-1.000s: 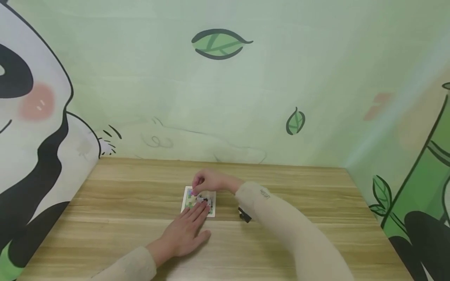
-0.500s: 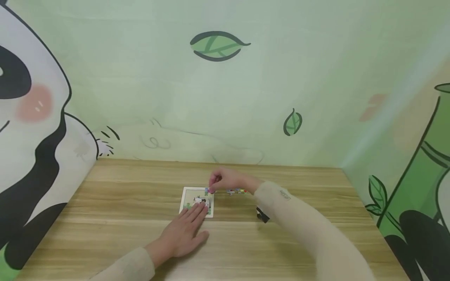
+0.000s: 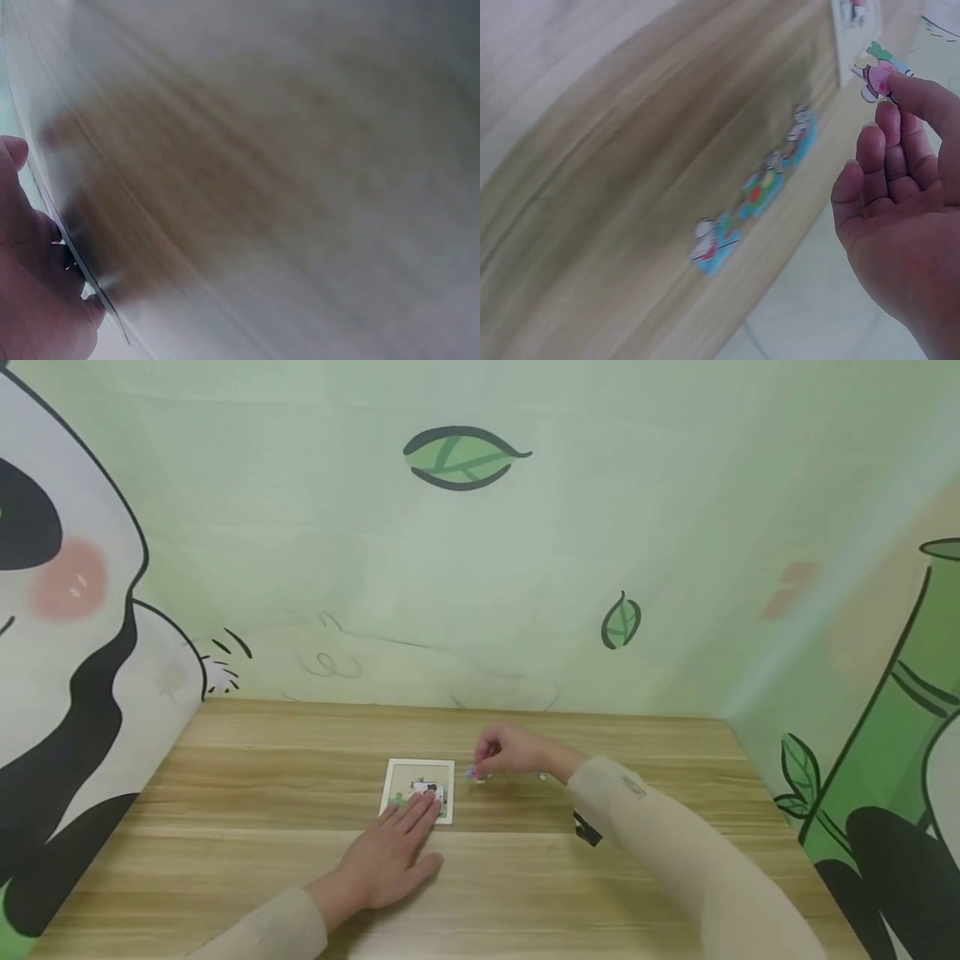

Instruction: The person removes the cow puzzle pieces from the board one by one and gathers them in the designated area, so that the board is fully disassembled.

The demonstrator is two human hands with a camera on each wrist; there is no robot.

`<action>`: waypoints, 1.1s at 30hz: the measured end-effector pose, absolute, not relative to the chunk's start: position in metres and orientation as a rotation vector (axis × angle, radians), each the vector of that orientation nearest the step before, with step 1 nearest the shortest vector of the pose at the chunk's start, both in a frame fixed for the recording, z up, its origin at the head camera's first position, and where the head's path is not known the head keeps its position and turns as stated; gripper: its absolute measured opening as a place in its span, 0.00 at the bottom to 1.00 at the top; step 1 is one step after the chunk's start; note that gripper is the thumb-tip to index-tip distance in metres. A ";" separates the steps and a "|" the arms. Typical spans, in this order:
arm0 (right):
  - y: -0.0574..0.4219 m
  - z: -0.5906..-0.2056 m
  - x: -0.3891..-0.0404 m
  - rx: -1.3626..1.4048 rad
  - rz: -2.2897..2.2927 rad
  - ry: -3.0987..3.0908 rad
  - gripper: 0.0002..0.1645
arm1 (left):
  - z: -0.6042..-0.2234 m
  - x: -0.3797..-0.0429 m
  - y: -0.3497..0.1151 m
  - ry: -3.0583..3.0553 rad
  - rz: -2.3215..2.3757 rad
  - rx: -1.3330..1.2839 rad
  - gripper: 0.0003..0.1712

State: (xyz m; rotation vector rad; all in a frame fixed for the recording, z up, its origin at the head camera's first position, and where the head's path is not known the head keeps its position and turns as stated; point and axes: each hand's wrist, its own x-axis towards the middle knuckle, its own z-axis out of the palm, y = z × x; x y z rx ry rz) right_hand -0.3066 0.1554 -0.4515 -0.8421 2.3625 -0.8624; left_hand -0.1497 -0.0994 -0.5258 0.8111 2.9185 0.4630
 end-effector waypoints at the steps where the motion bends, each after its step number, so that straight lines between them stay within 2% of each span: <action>1: 0.157 -0.453 -0.306 -0.839 -0.854 2.369 0.05 | -0.526 -0.150 -0.099 2.919 0.465 0.811 0.44; 9: 0.166 -0.466 -0.302 -0.791 -0.888 2.385 0.05 | -0.520 -0.149 -0.099 2.908 0.468 0.795 0.43; 18: 0.170 -0.475 -0.301 -0.760 -0.865 2.424 0.04 | -0.532 -0.151 -0.100 2.930 0.467 0.813 0.44; 33: 0.171 -0.482 -0.302 -0.766 -0.794 2.505 0.04 | -0.520 -0.150 -0.098 2.907 0.437 0.806 0.43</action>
